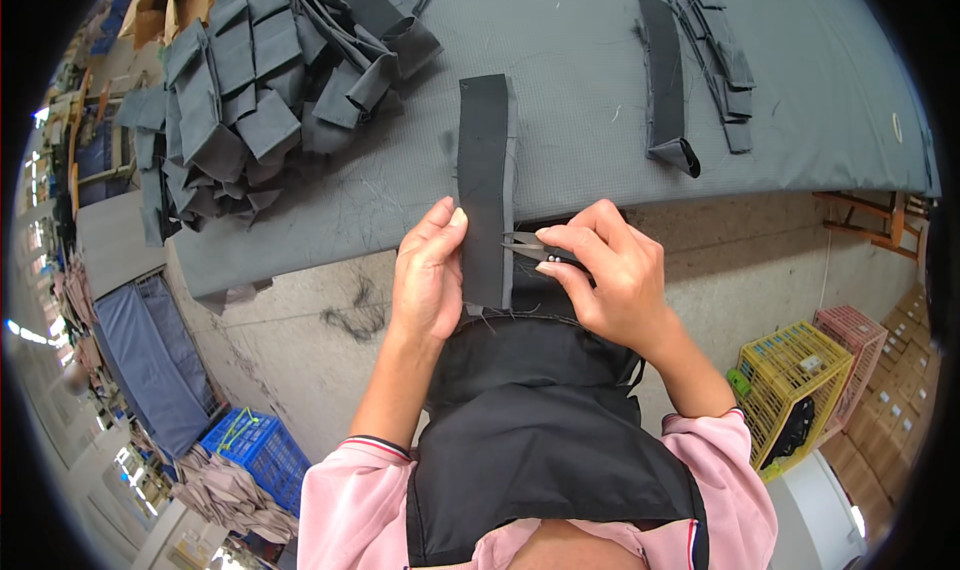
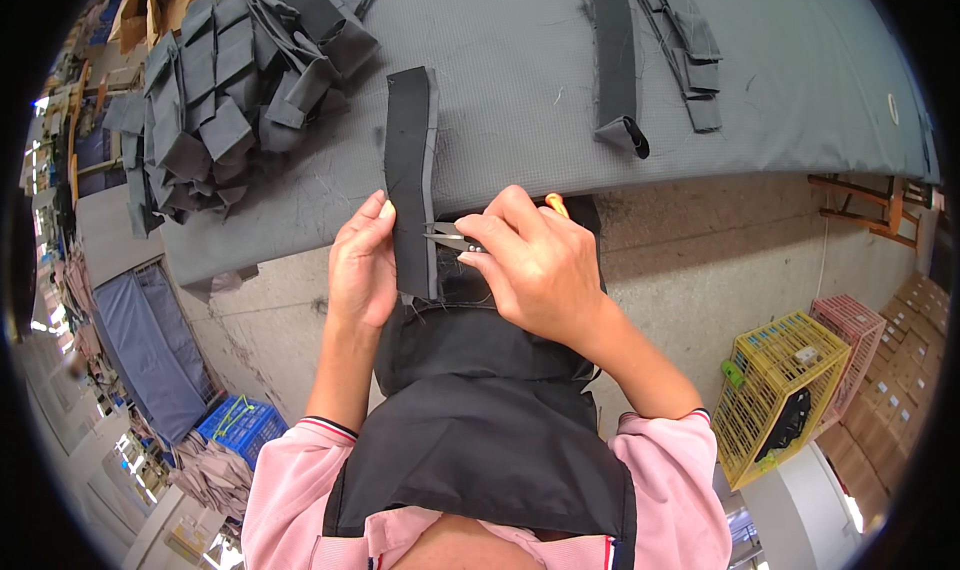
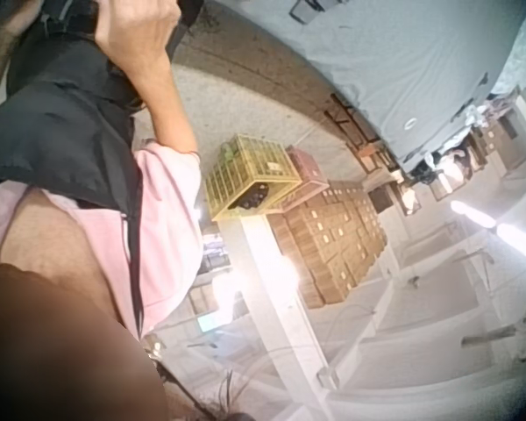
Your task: Manually trimming excess threads from sewn fabric components using small snips.
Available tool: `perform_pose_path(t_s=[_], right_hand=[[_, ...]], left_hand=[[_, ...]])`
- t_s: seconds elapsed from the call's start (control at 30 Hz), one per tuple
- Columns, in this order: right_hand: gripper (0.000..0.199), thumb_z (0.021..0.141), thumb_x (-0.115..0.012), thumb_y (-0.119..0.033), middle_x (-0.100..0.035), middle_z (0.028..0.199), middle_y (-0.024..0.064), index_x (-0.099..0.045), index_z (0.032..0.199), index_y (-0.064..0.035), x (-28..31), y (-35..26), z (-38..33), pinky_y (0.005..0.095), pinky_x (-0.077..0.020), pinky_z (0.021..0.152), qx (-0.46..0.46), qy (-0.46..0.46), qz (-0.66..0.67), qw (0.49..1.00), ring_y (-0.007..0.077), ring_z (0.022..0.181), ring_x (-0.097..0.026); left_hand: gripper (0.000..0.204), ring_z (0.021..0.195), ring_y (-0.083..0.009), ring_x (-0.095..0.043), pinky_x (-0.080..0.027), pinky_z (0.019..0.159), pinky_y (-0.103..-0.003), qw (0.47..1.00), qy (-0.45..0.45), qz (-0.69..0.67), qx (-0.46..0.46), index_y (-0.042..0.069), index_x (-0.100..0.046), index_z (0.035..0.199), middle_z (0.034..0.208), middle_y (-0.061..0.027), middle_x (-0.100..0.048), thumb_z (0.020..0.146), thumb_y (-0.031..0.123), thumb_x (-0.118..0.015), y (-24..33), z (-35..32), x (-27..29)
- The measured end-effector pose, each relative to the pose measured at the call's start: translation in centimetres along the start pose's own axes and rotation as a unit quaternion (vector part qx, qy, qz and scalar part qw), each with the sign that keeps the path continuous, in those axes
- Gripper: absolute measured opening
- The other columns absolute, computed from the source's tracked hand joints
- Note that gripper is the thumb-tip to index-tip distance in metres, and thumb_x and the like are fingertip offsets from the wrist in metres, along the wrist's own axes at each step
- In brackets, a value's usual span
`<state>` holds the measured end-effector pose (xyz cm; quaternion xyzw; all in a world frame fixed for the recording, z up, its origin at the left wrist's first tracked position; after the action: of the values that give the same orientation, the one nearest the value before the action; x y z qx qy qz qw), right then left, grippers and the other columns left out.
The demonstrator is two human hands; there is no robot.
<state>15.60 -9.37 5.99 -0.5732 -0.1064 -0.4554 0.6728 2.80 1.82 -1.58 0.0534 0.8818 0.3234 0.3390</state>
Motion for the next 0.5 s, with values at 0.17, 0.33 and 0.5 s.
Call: perform_pose_path(t_s=[0.17, 0.33, 0.5], right_hand=[[0.027, 0.063, -0.073, -0.008, -0.051, 0.076, 0.0022, -0.063, 0.087, -0.0065, 0.3, -0.8, 0.1, 0.0298, -0.0390, 0.049, 0.038, -0.005, -0.043, 0.998, 0.0156, 0.053, -0.050], [0.026, 0.064, -0.073, -0.009, -0.050, 0.076, 0.0030, -0.064, 0.088, -0.0058, 0.3, -1.1, -0.4, 0.0295, -0.0406, 0.050, 0.035, -0.013, -0.053, 0.998, 0.0168, 0.053, -0.049], [0.023, 0.069, -0.071, -0.002, -0.050, 0.077, 0.0056, -0.064, 0.091, -0.0035, 0.0, -0.6, -0.1, 0.0284, -0.0436, 0.053, -0.071, 0.030, 0.141, 0.987, 0.0164, 0.057, -0.052]], left_hand=[[0.025, 0.093, -0.0111, -0.058, -0.045, 0.086, -0.025, 0.999, 0.012, 0.044, -0.007, -0.003, -0.048, 0.115, 0.105, -0.0077, -0.061, 0.093, 0.007, -0.050, 0.4, 0.0, 0.1], [0.031, 0.089, -0.0124, -0.058, -0.047, 0.081, -0.025, 0.997, 0.071, 0.033, 0.007, -0.006, -0.045, 0.120, 0.103, -0.0085, -0.061, 0.092, 0.008, -0.049, -0.1, -0.2, -0.1], [0.041, 0.062, -0.0117, -0.047, -0.042, 0.055, -0.026, 0.967, -0.132, -0.165, 0.144, -0.005, -0.047, 0.126, 0.086, -0.0067, -0.054, 0.094, 0.020, -0.041, -2.8, 0.3, -0.7]])
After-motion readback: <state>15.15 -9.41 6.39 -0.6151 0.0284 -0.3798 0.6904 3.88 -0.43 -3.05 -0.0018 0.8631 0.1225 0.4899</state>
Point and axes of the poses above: each hand's wrist, its own z-axis towards the middle knuckle, its own x-axis out of the back of the hand, y = z × x, the point moved 6 cm from there along z, towards the middle knuckle
